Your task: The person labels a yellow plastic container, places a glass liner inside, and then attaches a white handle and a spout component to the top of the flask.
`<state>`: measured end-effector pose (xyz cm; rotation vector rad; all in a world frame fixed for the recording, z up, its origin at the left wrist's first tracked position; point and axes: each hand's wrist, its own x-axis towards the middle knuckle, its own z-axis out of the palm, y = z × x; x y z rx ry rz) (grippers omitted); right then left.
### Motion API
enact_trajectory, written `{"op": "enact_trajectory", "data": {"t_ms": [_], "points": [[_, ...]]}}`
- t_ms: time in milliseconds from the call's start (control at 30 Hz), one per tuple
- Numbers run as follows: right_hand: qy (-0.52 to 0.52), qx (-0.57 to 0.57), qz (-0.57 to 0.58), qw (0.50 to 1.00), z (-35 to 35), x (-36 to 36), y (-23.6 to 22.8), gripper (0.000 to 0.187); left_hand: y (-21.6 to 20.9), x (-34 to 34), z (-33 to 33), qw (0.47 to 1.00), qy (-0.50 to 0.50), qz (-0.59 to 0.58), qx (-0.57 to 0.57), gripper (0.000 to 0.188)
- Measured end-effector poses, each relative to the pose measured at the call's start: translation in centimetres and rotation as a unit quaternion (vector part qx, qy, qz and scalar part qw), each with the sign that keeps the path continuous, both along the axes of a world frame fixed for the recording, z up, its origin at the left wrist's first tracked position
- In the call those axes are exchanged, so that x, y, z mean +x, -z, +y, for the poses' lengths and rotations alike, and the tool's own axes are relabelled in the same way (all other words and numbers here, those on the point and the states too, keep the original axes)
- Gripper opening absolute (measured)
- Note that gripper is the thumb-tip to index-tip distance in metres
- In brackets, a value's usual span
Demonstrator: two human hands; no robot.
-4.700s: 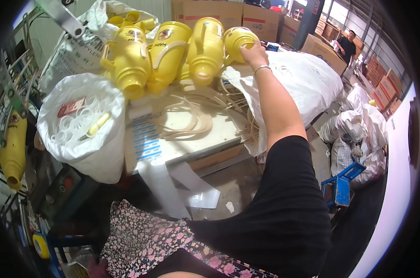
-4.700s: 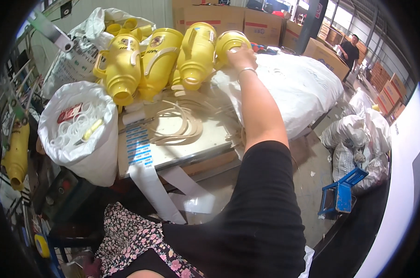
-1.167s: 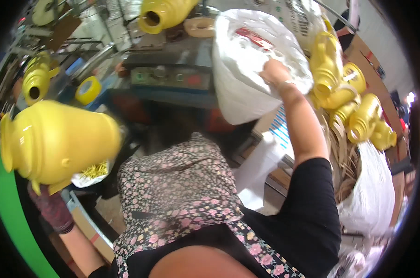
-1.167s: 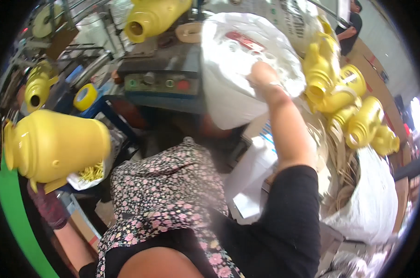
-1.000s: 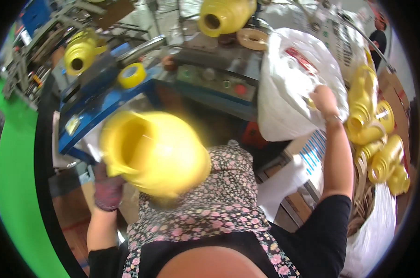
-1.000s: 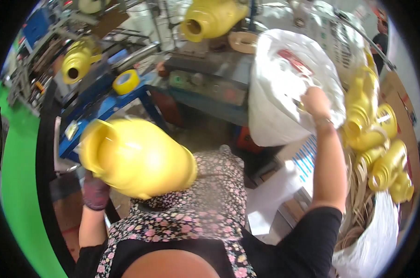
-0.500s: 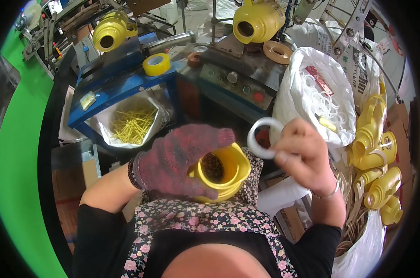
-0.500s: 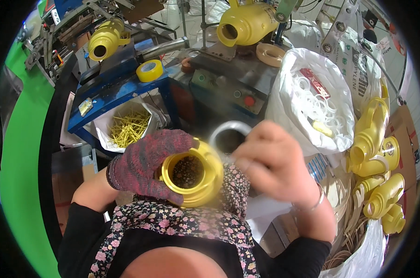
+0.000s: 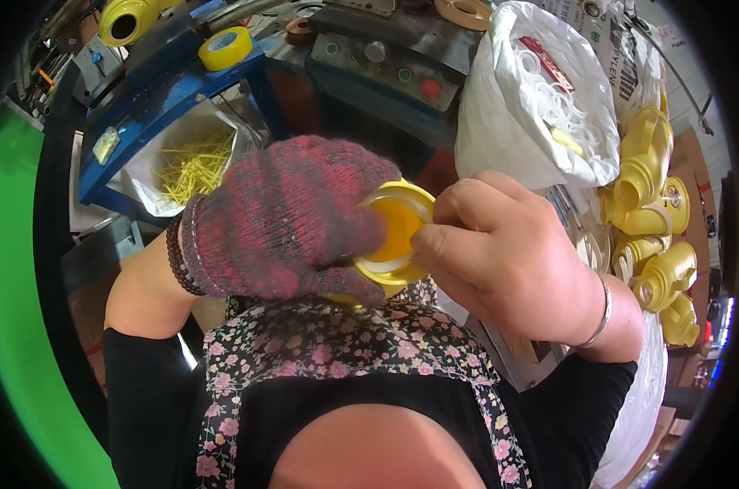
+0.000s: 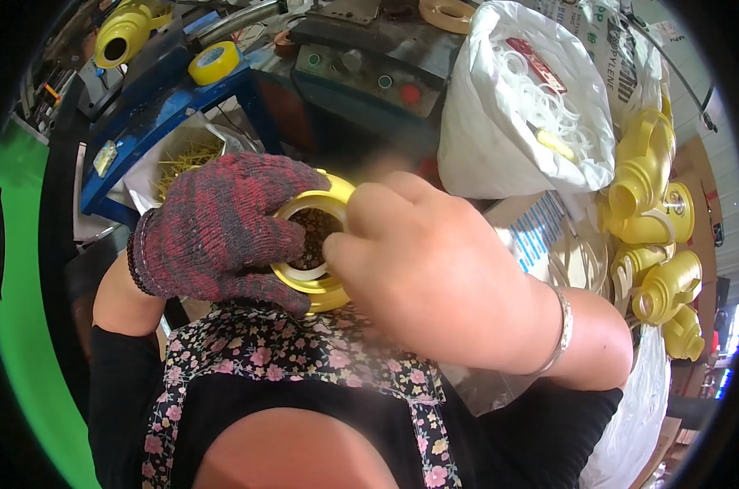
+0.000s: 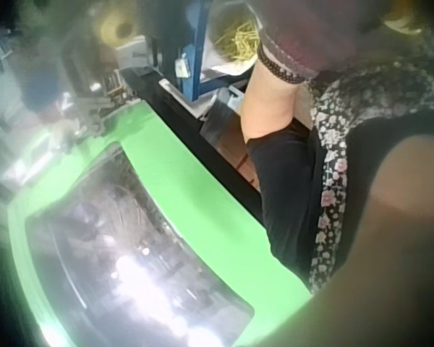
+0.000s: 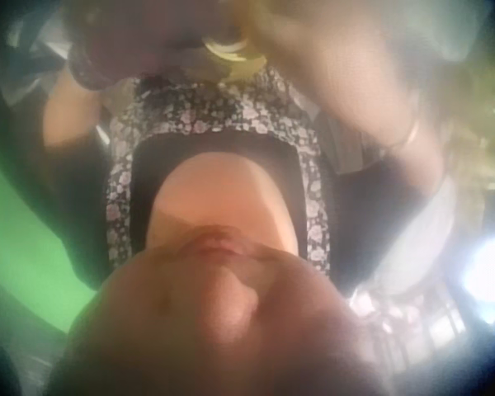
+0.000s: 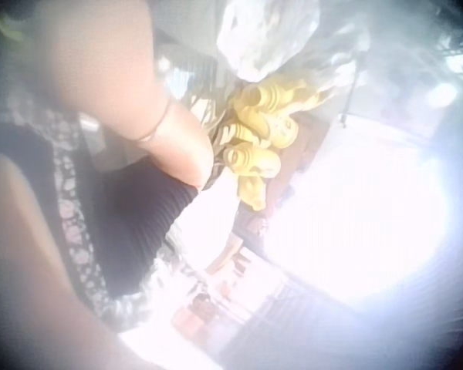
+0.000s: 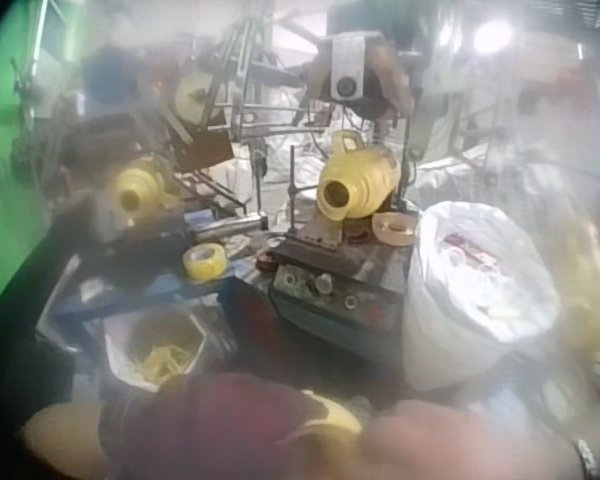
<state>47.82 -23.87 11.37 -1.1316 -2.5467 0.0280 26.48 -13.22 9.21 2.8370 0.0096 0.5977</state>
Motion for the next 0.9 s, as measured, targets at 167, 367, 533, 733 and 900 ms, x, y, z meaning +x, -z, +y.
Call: {"op": "enact_trajectory", "data": {"t_ms": [167,367,533,733,900], "points": [[-0.065,-0.098,-0.117,0.986,1.1,-0.6,-1.9,0.020,0.7,0.3,0.3,0.993,0.071,-0.005,-0.090,0.029],[-0.147,-0.204,-0.225,0.942,2.7,-0.9,-3.2,0.022,0.9,0.0,0.2,0.990,0.093,0.028,-0.106,0.022],[-0.112,-0.147,-0.273,0.944,3.0,-1.6,-1.4,0.005,0.9,0.2,0.3,0.986,0.126,-0.006,-0.104,0.025],[-0.094,-0.313,-0.107,0.939,2.3,1.4,-2.7,0.016,0.0,2.1,1.4,0.971,0.141,0.039,-0.189,0.040],[0.228,0.086,0.413,0.878,-2.8,14.0,2.2,0.024,8.9,-8.0,2.1,0.857,-0.016,-0.122,-0.500,0.095]]}}
